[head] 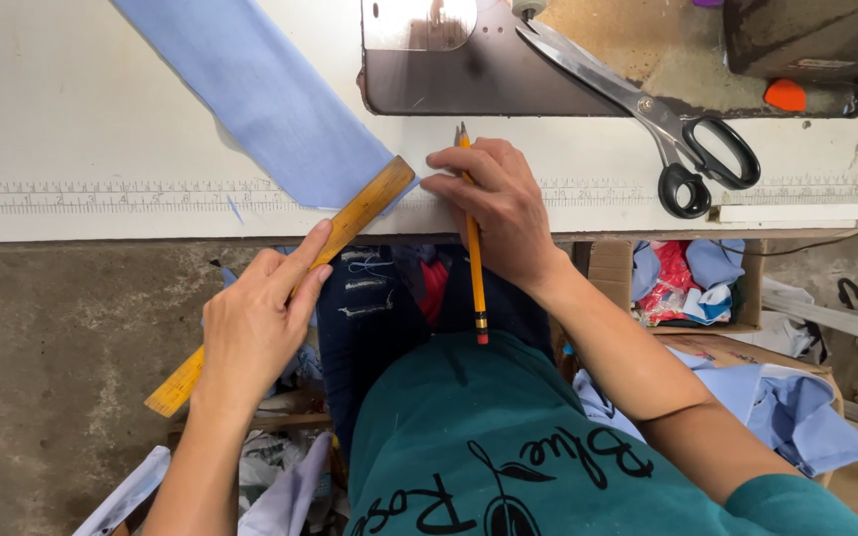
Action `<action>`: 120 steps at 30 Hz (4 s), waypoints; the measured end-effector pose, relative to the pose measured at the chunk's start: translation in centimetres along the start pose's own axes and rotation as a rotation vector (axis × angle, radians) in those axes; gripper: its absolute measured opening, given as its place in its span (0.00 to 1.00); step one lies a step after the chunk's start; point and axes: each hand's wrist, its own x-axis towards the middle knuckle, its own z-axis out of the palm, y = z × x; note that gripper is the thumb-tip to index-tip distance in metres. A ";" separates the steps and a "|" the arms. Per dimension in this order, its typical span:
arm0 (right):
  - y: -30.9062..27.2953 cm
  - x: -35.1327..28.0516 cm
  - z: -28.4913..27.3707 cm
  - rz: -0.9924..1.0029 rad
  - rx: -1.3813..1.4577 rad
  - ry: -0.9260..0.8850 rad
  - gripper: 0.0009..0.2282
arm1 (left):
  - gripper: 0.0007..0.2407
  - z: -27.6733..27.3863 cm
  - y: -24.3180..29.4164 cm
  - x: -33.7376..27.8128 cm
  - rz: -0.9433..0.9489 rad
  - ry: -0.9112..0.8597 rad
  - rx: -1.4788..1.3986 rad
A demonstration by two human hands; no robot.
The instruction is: Cutting a strip of blue fabric with scissors and marking it with a ruler and pencil at a sewing workstation.
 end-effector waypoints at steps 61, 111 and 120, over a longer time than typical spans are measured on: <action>0.5 0.0 0.2 -0.087 -0.040 0.004 0.09 | 0.17 -1.5 -2.1 2.5 0.005 -0.232 -0.112; -2.2 0.4 -0.7 0.057 0.434 0.076 0.09 | 0.24 -4.8 -1.2 2.5 -0.325 -0.405 -0.529; -2.1 0.1 -0.6 0.079 0.400 0.098 0.09 | 0.24 -4.7 -1.8 1.8 -0.346 -0.422 -0.942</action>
